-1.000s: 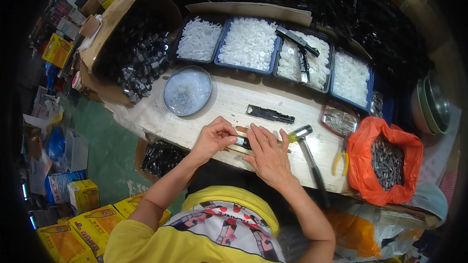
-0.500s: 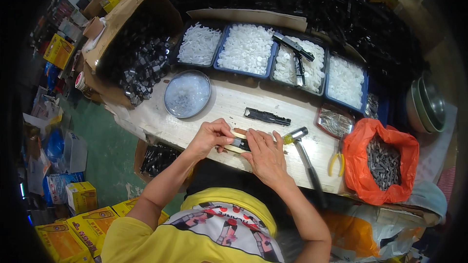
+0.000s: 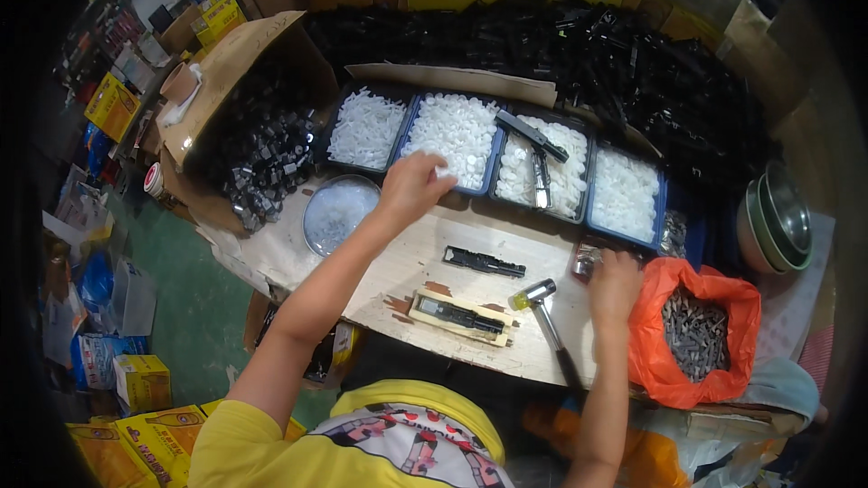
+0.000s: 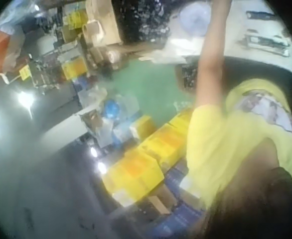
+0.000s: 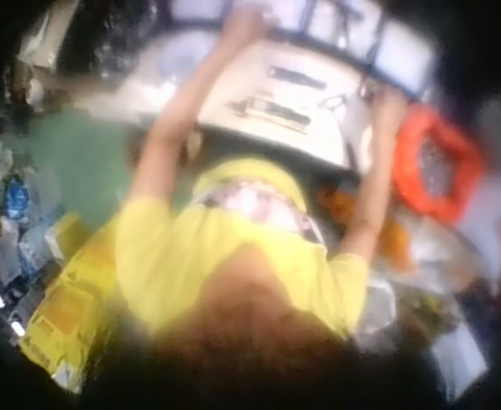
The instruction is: The person assembles small metal lock cylinders at a cluttered workbench. They pick up lock bodies, pins, and white plastic components, insert them into a wooden jig, and use a hammer to tap the parts into place. The person handles the components one at a time, repeatedly striking the assembly with a hammer before moving the finished unit aside.
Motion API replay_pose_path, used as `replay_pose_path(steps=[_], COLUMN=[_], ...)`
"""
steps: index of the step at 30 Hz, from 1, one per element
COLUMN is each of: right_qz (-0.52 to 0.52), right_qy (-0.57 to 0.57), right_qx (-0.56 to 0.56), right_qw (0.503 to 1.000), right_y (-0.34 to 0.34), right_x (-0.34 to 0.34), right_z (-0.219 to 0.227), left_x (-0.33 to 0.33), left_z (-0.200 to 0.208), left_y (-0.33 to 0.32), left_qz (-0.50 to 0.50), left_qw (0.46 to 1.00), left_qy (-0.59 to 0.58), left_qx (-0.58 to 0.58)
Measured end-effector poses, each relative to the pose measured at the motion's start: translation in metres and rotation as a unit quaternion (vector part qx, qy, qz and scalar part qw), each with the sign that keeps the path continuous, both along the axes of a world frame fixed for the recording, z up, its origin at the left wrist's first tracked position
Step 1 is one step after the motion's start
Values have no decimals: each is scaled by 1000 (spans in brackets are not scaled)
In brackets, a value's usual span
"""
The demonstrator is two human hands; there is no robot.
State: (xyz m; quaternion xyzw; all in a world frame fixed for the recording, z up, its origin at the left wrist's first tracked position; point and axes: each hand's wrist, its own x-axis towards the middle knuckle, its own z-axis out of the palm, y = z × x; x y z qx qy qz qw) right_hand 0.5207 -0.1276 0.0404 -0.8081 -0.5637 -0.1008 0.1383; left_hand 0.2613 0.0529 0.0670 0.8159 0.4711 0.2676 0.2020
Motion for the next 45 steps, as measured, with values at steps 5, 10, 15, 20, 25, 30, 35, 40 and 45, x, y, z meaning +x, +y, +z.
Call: replay_pose_path(steps=[5,10,15,20,25,30,35,40,45], right_qz=[-36,12,24,27,60,184,230,220,256], right_qy=[-21,-16,23,44,20,50,73,54,113], right_qx=[-115,-58,-14,10,40,71,57,67,60], right_qw=[993,998,999,999,997,979,969,972,958], right_y=[16,17,10,3,-3,1,8,9,0], right_x=[15,21,18,20,13,-36,-74,-77,-84], right_z=[-11,-26,-23,-20,-7,14,11,9,17], left_x=[34,20,8,1,-12,-19,-8,-3,-23], left_z=[-5,-8,1,4,19,6,-11,-11,-4], left_y=[44,63,61,64,36,-27,0,27,-47], left_qz=[6,-65,-21,9,-78,-88,4,-2,-85], left_qw=[994,994,993,969,854,765,889,965,825], left_qy=[109,82,-35,-190,-408,-504,-389,-211,-439], left_qx=[-5,-27,-109,-160,-312,-390,-241,154,-345])
